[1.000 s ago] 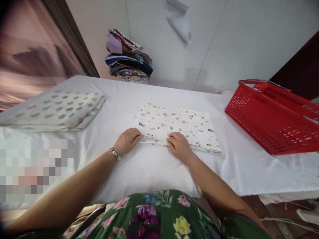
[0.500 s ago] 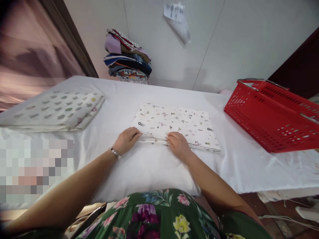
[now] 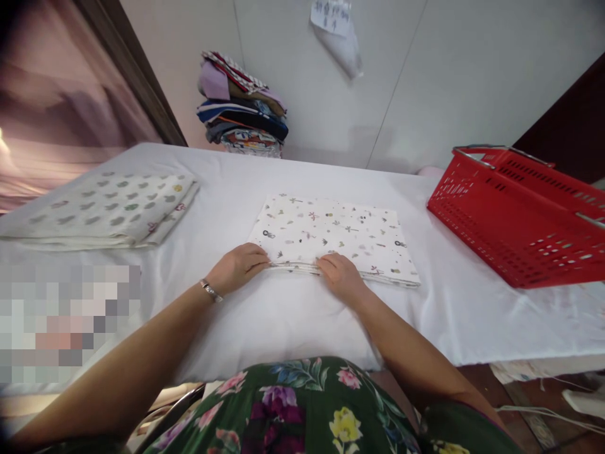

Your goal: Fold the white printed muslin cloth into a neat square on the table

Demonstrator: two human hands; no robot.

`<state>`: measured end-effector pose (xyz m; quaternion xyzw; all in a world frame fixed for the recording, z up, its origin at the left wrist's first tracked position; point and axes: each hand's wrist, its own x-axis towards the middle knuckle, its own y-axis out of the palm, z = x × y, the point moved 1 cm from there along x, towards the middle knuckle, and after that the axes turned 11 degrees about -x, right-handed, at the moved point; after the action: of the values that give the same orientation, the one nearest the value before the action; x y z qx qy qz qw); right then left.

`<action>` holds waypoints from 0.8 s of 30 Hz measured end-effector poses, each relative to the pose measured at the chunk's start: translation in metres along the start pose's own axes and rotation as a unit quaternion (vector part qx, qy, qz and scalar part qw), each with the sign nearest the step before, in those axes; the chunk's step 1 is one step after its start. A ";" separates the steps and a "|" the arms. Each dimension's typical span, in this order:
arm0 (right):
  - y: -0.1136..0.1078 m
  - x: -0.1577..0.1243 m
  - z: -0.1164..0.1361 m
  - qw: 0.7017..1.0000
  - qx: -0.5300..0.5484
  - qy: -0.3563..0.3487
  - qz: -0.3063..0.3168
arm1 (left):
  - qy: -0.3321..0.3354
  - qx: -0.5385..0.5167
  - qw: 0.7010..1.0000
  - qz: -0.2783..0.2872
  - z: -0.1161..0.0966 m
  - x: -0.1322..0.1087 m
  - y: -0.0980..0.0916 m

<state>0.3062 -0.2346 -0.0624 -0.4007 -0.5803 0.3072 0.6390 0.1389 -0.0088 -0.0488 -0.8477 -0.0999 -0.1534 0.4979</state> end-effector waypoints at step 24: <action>-0.002 -0.002 -0.004 0.999 0.035 0.006 0.037 | 0.021 0.117 0.993 0.009 -0.001 -0.001 0.001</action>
<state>0.3093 -0.2384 -0.0615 -0.4011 -0.5498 0.3486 0.6445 0.1383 -0.0101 -0.0492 -0.7808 -0.0988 -0.1540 0.5973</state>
